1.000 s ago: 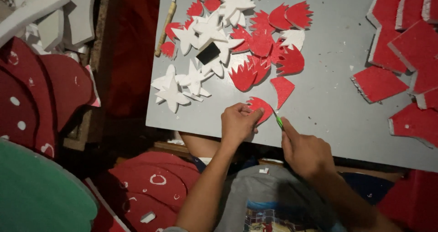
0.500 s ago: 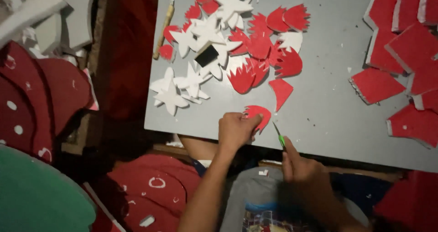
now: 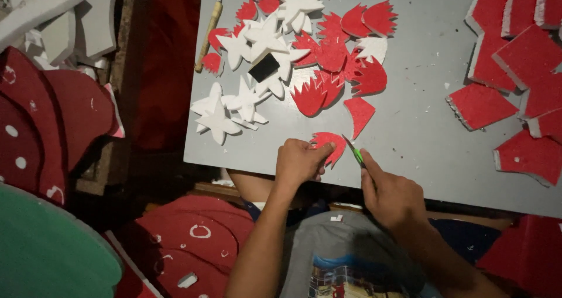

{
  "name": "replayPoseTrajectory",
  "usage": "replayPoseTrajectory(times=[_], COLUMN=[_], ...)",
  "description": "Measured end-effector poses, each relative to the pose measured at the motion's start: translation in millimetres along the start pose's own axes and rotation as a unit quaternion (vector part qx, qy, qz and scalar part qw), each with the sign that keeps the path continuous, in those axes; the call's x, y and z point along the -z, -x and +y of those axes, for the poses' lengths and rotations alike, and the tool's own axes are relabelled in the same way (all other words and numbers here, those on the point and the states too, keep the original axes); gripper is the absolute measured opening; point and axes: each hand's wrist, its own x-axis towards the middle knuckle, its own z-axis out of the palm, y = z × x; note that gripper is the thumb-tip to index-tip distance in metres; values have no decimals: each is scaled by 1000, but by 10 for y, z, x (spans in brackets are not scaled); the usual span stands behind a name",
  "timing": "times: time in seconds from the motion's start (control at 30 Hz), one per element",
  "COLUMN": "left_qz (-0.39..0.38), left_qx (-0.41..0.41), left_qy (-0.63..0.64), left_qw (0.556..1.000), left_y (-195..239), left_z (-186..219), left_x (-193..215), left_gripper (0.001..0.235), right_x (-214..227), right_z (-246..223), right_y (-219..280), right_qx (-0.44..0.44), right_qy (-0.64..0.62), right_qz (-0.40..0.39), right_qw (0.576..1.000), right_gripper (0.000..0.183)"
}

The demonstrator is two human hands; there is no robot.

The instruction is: Cutting jagged shapes out of red and white foam sheets using a utility knife.

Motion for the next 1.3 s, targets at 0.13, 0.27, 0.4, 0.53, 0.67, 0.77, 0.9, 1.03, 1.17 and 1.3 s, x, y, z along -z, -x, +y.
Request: replayPoseTrajectory(times=[0.13,0.27,0.4,0.53,0.67,0.77,0.9,1.03,1.17,1.3], left_qz=[-6,-4,-4,-7,-7,-6,-3,-8,-5,-7], left_qx=[3,6,5,6,-2,-7,-3,-1,-11,-11], left_qy=[2,-10,-12,-11,-8,-2,11,10,10,3], left_qw=[1000,1000,1000,1000,1000,1000,1000,1000,1000,1000], left_y=[-10,5,-16,-9,-9,-3,3,-18,-17,-80], left_z=[-16,6,2,-9,-12,-17,-7,-13,-22,-108], left_x=[1,18,1,5,9,7,16,22,19,-1], left_gripper=[38,36,36,34,35,35,33,34,34,37], right_x=[-37,32,70,140,113,121,136,212,222,238], right_z=[16,-26,-62,-113,-102,-110,-106,-136,-112,-100], right_y=[-19,-51,-62,-52,-77,-70,-91,-139,-188,-139], right_qx=[0,-2,7,-9,-10,-8,2,-6,6,4], right_qy=[21,29,11,20,10,21,33,59,48,42], right_qz=[-14,-37,-43,-43,-64,-58,-57,-82,-94,-109], right_qw=[1000,999,999,999,998,998,998,995,994,993], right_gripper=[49,49,49,51,51,50,50,51,51,52])
